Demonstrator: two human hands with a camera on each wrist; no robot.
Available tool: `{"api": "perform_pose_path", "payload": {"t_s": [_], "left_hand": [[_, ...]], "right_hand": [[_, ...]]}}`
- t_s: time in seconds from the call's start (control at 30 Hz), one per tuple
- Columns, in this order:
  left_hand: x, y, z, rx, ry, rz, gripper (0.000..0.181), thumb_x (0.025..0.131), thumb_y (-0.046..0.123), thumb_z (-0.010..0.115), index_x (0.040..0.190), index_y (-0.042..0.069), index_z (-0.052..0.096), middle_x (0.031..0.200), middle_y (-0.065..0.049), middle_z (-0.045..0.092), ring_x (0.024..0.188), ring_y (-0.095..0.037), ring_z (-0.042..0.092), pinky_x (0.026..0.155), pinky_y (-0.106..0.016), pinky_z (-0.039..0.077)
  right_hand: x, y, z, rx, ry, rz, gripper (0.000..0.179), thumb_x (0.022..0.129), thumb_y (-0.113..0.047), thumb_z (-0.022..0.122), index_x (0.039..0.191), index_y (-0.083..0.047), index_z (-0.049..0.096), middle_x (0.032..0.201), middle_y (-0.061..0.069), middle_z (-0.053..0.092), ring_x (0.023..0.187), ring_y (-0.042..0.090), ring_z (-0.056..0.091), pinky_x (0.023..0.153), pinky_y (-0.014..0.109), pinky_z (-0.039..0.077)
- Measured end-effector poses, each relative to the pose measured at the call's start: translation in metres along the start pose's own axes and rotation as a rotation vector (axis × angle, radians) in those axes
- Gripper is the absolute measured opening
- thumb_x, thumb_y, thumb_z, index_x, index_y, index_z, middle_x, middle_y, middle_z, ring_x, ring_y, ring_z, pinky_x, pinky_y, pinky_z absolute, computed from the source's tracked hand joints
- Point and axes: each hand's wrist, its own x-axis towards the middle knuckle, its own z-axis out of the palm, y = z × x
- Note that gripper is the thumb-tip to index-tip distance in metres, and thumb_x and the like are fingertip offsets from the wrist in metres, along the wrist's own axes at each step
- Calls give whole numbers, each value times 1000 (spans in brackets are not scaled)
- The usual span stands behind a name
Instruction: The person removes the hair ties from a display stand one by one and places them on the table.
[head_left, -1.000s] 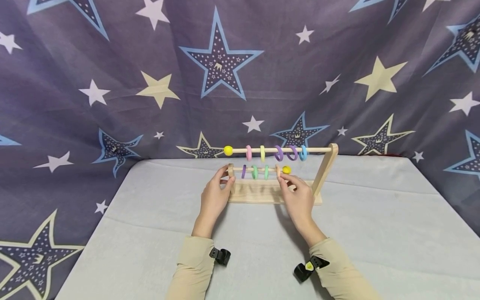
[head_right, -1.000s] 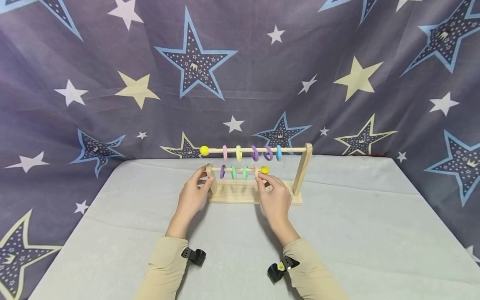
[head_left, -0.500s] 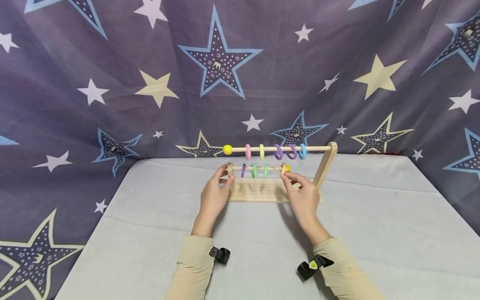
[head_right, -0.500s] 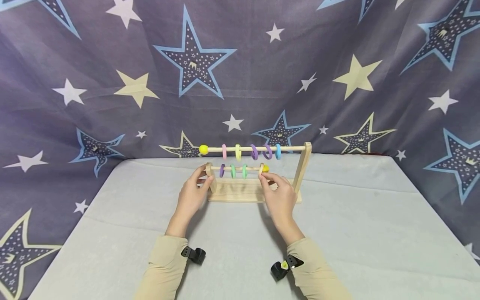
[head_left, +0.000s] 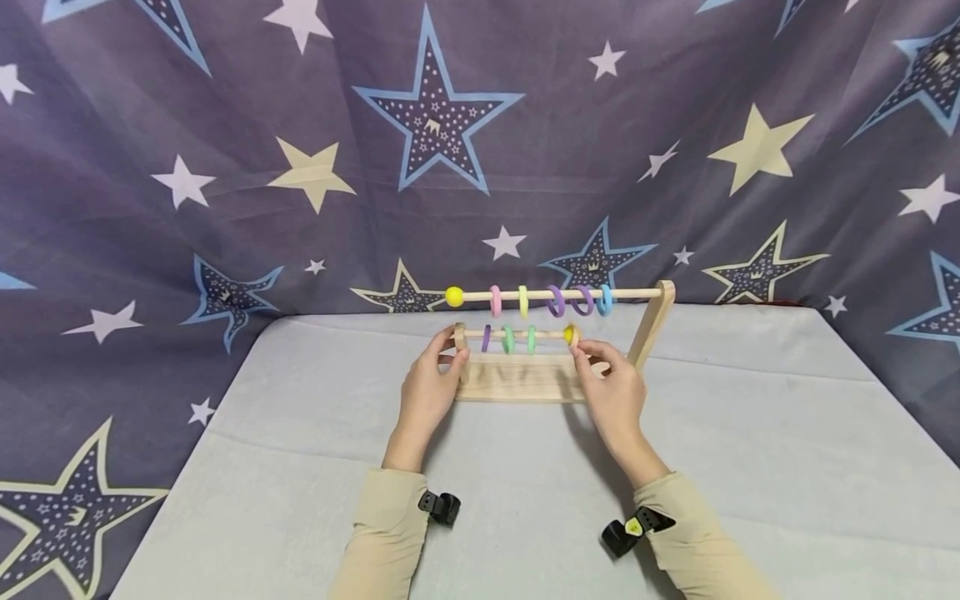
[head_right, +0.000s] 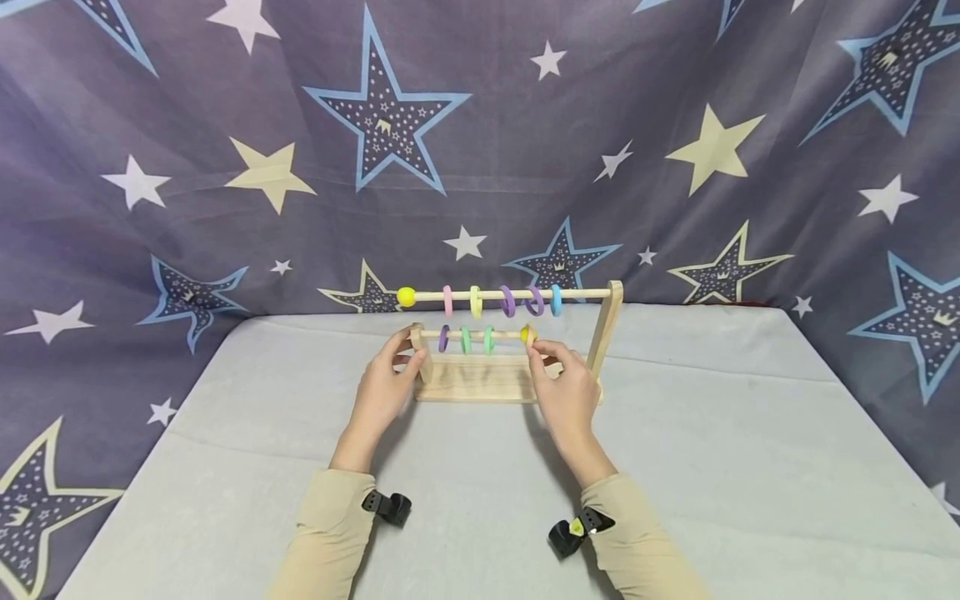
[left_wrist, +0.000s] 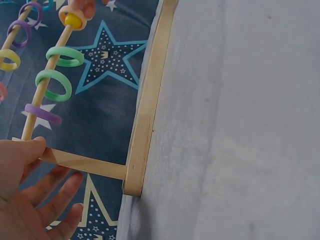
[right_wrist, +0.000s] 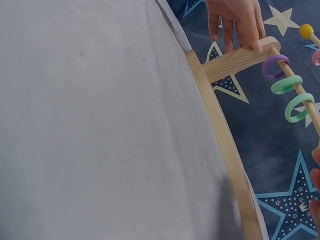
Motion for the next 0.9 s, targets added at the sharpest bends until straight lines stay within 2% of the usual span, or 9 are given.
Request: {"api": "perform_pose_path", "payload": {"t_s": [0.27,0.6,0.9], "left_hand": [[0,1,-2,-9,-14,2,48,100,31,61,145,19,50,131,-6,63,107,-24,65,87,-52,48],[0,1,-2,-2,-13,0,47,100,30,61,145,20,51,131,-7,64,107,-24,66,86,-52,49],[0,1,-2,-7,-13,0,47,100,31,61,145,20,51,130,-7,64,107,-24,66,87,-52,48]], "right_hand": [[1,5,-3,-13,-34,7,11,89,-16,75,96,-8,75,88,7,75,77,22,68,67,43,50],[-2,4,-10,-14,-89,0,12,88,-15,76,96,-7,73,89,5,75,77,23,67,69,32,46],[-6,1,-16,-37,-151,-59,9,86,-12,77,93,-7,74,90,5,74,77,22,68,66,37,48]]}}
